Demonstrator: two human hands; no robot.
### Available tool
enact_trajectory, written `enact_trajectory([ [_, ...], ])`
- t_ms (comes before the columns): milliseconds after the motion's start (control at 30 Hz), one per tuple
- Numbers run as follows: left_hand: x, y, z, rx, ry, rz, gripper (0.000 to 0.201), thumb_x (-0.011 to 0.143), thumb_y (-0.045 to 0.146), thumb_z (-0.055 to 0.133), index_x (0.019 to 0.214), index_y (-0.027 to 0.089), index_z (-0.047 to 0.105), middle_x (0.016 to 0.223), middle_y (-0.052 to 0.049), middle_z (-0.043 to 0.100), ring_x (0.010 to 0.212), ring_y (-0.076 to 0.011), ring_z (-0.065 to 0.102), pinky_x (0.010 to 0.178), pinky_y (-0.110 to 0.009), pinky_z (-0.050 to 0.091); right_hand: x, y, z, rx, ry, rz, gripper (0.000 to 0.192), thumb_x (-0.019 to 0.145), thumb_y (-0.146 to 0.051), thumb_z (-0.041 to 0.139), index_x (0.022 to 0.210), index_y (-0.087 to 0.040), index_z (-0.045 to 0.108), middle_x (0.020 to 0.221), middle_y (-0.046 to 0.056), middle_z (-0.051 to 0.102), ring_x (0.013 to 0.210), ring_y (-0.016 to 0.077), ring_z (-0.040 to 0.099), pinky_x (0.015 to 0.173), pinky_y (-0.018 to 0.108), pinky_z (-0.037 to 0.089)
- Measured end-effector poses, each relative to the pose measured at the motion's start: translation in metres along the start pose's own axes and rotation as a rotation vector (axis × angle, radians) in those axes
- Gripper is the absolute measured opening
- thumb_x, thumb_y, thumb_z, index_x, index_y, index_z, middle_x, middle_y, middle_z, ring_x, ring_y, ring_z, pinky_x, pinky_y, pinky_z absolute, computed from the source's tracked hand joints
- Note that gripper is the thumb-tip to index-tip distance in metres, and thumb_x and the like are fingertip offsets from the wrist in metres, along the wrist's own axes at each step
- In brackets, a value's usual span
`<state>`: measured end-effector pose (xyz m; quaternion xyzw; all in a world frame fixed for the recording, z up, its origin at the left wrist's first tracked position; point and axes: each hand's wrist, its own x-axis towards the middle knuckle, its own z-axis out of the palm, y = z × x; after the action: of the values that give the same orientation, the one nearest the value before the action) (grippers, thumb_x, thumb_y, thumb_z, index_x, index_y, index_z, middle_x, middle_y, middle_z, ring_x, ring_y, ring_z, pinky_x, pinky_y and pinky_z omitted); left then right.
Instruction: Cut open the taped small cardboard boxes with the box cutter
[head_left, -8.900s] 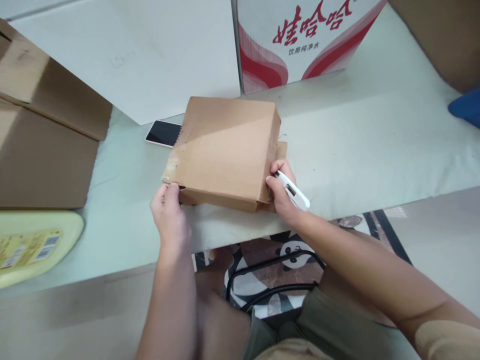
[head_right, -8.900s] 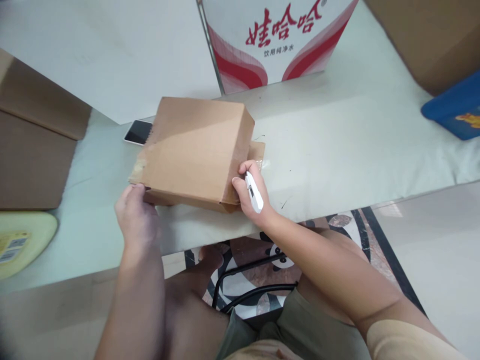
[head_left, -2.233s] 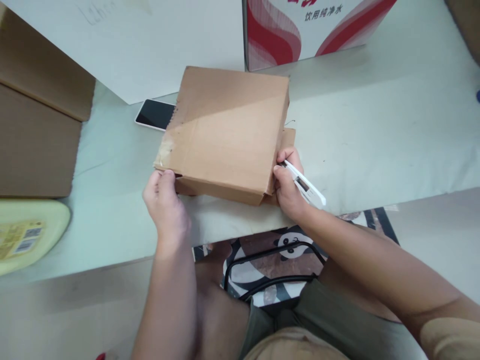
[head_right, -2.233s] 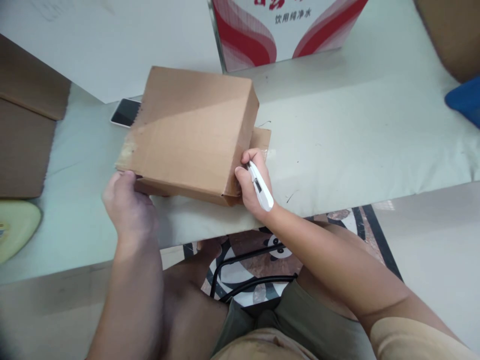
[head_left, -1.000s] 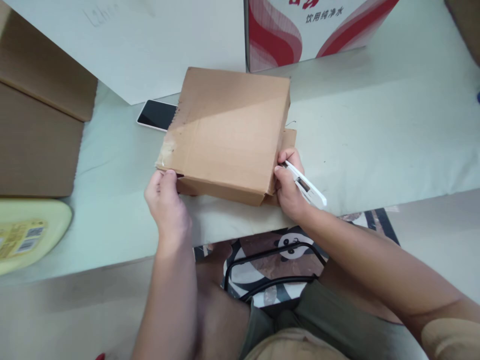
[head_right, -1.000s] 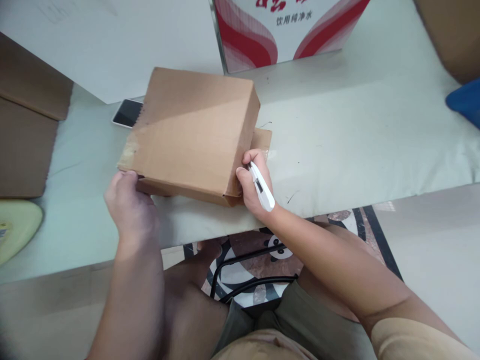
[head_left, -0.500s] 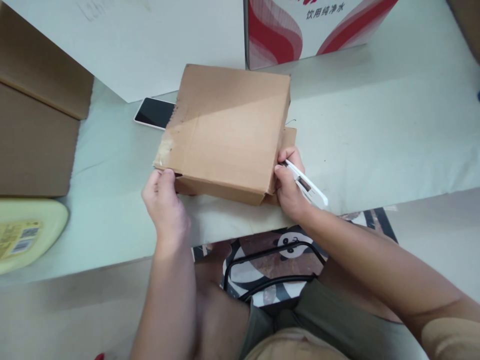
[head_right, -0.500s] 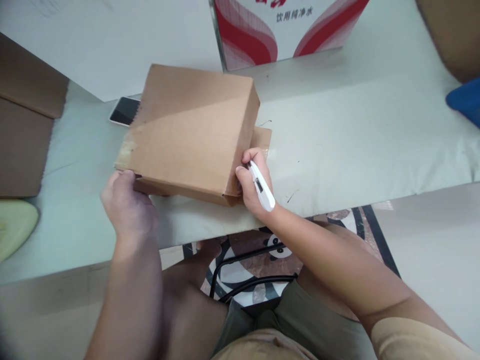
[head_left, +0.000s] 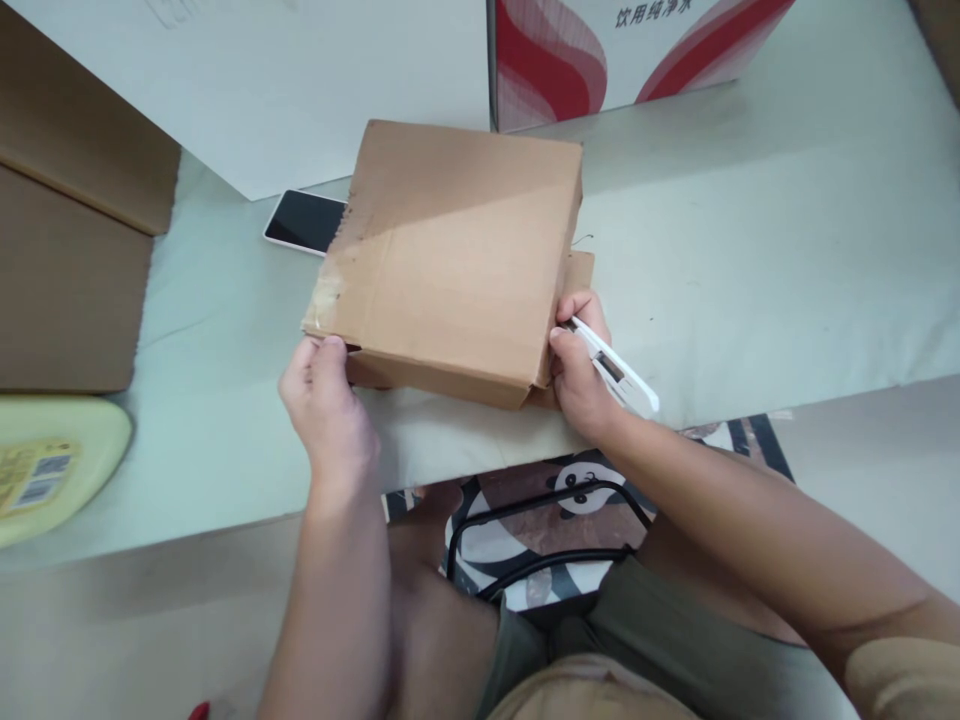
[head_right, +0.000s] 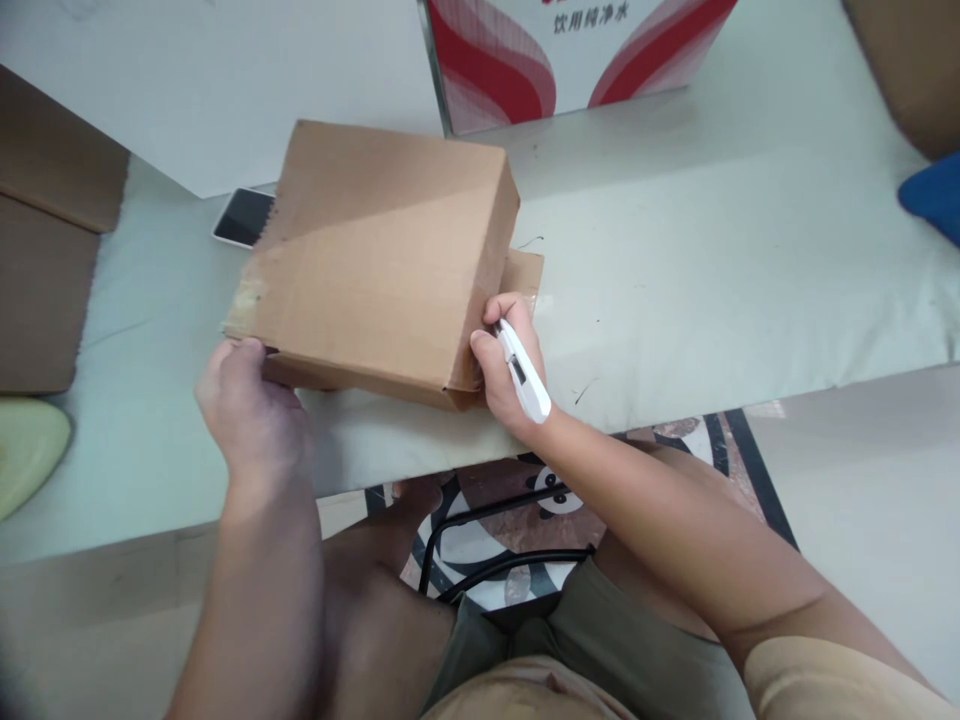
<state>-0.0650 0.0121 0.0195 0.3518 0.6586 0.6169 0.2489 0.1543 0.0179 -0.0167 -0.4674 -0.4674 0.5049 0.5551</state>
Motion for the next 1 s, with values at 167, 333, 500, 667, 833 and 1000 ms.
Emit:
enact_trajectory([
  [167, 0.0004, -0.0032, -0.0003, -0.001, 0.005, 0.066, 0.031, 0.071, 0.037, 0.063, 0.061, 0.023, 0.038, 0.064, 0.004, 0.033, 0.069, -0.0146, 0.029, 0.067, -0.030, 0.024, 0.0007, 0.0022, -0.0002, 0.005, 0.017, -0.040, 0.021, 0.089, -0.030, 0.055, 0.097, -0.029, 0.036, 0.078, -0.004, 0.033, 0.063, 0.0159, 0.033, 0.058, 0.030, 0.028],
  [333, 0.0002, -0.0055, -0.0019, -0.031, -0.014, 0.081, 0.025, 0.076, 0.032, 0.063, 0.063, 0.021, 0.045, 0.066, 0.004, 0.036, 0.069, -0.0140, 0.029, 0.067, -0.030, 0.025, 0.0007, 0.0043, -0.0015, -0.004, 0.006, -0.049, 0.021, 0.090, -0.034, 0.055, 0.097, -0.029, 0.036, 0.080, -0.003, 0.031, 0.063, 0.0159, 0.032, 0.058, 0.031, 0.028],
  [500, -0.0001, -0.0060, -0.0025, -0.046, -0.025, 0.088, 0.028, 0.076, 0.032, 0.065, 0.064, 0.022, 0.042, 0.067, 0.004, 0.037, 0.070, -0.0137, 0.033, 0.068, -0.030, 0.027, 0.0007, 0.0033, -0.0015, -0.014, 0.003, -0.058, 0.023, 0.092, -0.038, 0.056, 0.096, -0.029, 0.036, 0.082, -0.003, 0.031, 0.064, 0.0158, 0.033, 0.058, 0.031, 0.028],
  [667, -0.0006, -0.0072, -0.0028, -0.037, -0.026, 0.091, 0.027, 0.080, 0.028, 0.063, 0.066, 0.022, 0.041, 0.067, 0.004, 0.035, 0.069, -0.0141, 0.032, 0.068, -0.029, 0.026, 0.0011, 0.0048, -0.0006, -0.002, 0.014, -0.082, 0.022, 0.094, -0.038, 0.057, 0.096, -0.029, 0.037, 0.081, -0.003, 0.032, 0.065, 0.0163, 0.033, 0.059, 0.031, 0.028],
  [833, -0.0002, -0.0083, -0.0035, -0.046, -0.030, 0.099, 0.023, 0.081, 0.028, 0.063, 0.066, 0.021, 0.047, 0.067, 0.003, 0.037, 0.070, -0.0148, 0.032, 0.069, -0.030, 0.026, 0.0011, 0.0068, -0.0010, -0.025, 0.004, -0.091, 0.023, 0.095, -0.041, 0.057, 0.097, -0.029, 0.037, 0.082, -0.003, 0.031, 0.066, 0.0165, 0.034, 0.060, 0.031, 0.030],
  [1000, -0.0002, -0.0092, -0.0043, -0.029, -0.049, 0.117, 0.026, 0.084, 0.024, 0.060, 0.066, 0.021, 0.042, 0.068, 0.003, 0.034, 0.069, -0.0149, 0.029, 0.070, -0.029, 0.026, 0.0011, 0.0068, -0.0013, -0.010, -0.003, -0.068, 0.019, 0.092, -0.035, 0.054, 0.098, -0.029, 0.036, 0.081, -0.003, 0.031, 0.064, 0.0163, 0.032, 0.060, 0.031, 0.029],
])
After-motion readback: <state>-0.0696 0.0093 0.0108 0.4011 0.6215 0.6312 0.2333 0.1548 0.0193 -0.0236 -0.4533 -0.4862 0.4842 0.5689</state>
